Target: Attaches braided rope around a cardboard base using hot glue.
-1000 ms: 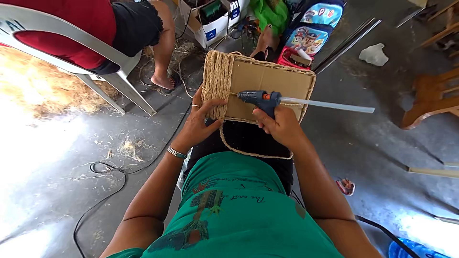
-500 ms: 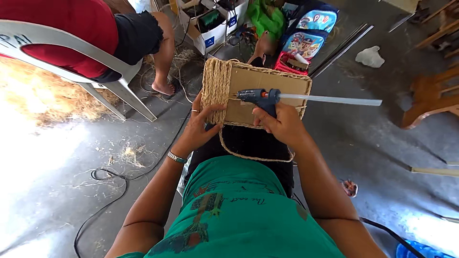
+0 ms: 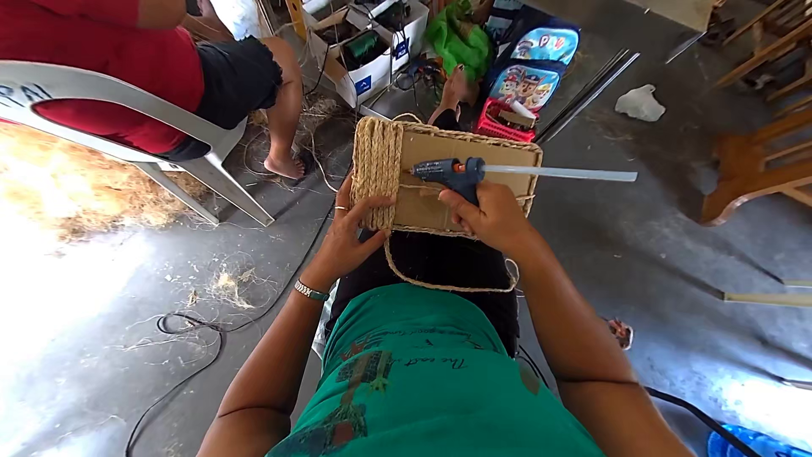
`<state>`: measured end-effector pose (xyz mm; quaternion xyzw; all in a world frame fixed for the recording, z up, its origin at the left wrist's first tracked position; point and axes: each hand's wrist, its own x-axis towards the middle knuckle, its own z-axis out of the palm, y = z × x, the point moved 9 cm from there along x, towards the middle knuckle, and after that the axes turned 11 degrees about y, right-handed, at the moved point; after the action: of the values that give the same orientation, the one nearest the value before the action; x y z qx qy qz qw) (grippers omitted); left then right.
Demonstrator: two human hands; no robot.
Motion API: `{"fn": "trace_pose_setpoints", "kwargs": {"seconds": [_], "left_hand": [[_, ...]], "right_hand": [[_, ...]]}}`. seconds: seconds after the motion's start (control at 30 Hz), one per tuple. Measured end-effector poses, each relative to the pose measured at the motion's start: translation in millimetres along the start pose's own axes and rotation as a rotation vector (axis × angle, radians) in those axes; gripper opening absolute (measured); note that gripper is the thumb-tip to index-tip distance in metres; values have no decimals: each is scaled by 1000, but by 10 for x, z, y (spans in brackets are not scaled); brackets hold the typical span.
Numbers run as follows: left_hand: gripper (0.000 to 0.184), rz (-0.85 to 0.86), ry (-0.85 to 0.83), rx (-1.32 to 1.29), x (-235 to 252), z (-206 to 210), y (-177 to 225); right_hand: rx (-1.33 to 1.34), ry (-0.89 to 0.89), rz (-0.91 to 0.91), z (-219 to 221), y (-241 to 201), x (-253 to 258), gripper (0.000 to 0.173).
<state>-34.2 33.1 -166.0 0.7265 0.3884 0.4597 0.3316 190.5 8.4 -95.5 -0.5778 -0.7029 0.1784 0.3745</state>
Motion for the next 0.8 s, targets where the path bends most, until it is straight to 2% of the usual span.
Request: {"fn": "trace_pose_setpoints", "kwargs": {"seconds": [0.17,0.37,0.6,0.8], "left_hand": [[55,9,16,10,20,-16,-24],[57,4,14,-21,25,-18,-44],[55,30,17,3,14,-19,-57],[55,14,18,7,15,-21,-72]], "right_hand": [[8,17,20,-65,-58,322,45],[-5,61,-38,-20,-28,90,44],[33,70,29,-59,-50,407,44],[33,75,20,-11,-55,348,44]]}}
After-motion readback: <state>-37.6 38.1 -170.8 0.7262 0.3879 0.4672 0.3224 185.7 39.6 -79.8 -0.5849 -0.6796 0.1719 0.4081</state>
